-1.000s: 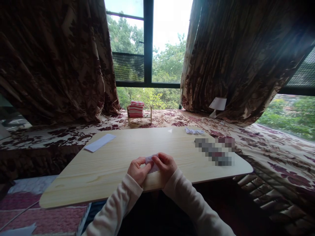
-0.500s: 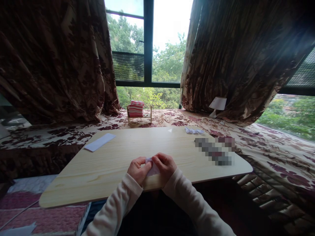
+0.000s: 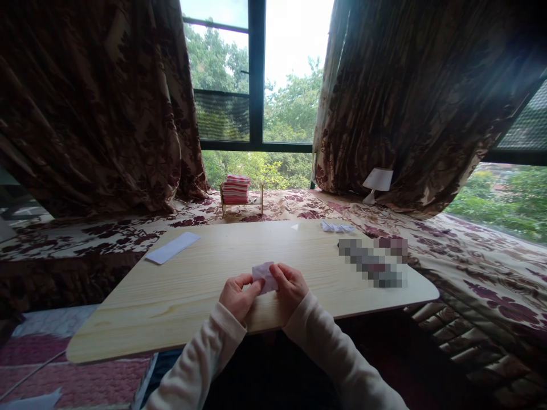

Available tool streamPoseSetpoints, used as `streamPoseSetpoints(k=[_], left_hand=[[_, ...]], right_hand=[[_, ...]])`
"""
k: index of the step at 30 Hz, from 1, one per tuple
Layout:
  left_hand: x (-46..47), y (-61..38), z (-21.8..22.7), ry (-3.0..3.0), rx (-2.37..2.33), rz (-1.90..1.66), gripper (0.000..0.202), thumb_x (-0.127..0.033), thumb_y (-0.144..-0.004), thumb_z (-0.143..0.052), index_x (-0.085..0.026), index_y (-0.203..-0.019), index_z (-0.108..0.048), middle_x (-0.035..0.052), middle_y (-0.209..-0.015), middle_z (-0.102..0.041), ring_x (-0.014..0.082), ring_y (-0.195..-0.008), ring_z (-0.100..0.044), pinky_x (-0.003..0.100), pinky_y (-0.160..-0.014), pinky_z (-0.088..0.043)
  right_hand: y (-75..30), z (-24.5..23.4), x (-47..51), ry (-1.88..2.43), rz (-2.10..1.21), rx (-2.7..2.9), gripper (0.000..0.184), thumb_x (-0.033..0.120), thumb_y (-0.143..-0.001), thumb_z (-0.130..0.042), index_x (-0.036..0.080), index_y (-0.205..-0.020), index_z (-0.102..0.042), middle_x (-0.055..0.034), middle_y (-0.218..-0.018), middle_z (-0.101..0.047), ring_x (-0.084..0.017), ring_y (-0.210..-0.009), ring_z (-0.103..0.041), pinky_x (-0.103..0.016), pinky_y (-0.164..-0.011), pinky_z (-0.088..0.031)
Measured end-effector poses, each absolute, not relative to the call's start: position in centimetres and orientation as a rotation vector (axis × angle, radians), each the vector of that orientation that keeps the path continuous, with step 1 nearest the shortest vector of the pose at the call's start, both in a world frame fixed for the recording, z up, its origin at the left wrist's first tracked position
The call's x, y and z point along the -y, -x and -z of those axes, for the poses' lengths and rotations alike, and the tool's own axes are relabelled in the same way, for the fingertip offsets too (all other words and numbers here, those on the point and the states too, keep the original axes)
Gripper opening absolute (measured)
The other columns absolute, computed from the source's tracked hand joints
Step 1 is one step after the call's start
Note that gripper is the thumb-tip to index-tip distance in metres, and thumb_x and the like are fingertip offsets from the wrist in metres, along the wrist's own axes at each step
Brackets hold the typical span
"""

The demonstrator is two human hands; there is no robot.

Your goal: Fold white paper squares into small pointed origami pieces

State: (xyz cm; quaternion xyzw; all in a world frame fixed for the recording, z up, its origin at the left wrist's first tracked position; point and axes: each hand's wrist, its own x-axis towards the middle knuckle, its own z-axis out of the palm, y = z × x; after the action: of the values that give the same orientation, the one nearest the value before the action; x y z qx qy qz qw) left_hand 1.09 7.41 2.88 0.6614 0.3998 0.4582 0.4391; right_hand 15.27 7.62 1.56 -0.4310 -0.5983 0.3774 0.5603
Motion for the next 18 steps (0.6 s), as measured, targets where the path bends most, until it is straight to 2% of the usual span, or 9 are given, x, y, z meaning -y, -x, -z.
streamPoseSetpoints(k=[5,11,18], left_hand=[[-7.79,-0.98,-2.54,-1.487,-0.990,-1.235,0.024,-0.034,-0.068,-0.063,-0.013,-0.077,-0.069,0.0023,-0.066,-0.066,0.0173,-0.069,-0.059,0.024,-0.067,-0.044],[-7.85,-1.08,-2.38,-1.486,-0.964,-1.272,0.022,-0.033,-0.069,-0.062,-0.013,-0.076,-0.067,0.0025,-0.069,-0.067,0.0160,-0.070,-0.059,0.023,-0.068,-0.043],[-7.62,-1.07,-2.68,-1.557,-1.003,-1.219,0.024,-0.034,-0.068,-0.063,-0.013,-0.078,-0.070,0.0029,-0.070,-0.068,0.0181,-0.072,-0.059,0.023,-0.065,-0.042]], right_hand=[[-15.14,-1.80,-7.32,1.029,-0.844,1.546,0.039,0.048,-0.077,-0.049,0.015,-0.055,-0.047,0.0037,-0.050,-0.039,-0.009,-0.049,-0.037,-0.022,-0.045,-0.030],[-14.88,-1.69,-6.94,0.982,-0.842,1.559,0.031,0.040,-0.077,-0.051,0.014,-0.060,-0.052,0.0037,-0.051,-0.039,-0.009,-0.051,-0.035,-0.022,-0.046,-0.029],[-14.97,-1.69,-6.81,0.939,-0.814,1.601,0.030,0.040,-0.078,-0.050,0.013,-0.068,-0.059,0.0003,-0.057,-0.051,-0.011,-0.053,-0.041,-0.022,-0.048,-0.034]])
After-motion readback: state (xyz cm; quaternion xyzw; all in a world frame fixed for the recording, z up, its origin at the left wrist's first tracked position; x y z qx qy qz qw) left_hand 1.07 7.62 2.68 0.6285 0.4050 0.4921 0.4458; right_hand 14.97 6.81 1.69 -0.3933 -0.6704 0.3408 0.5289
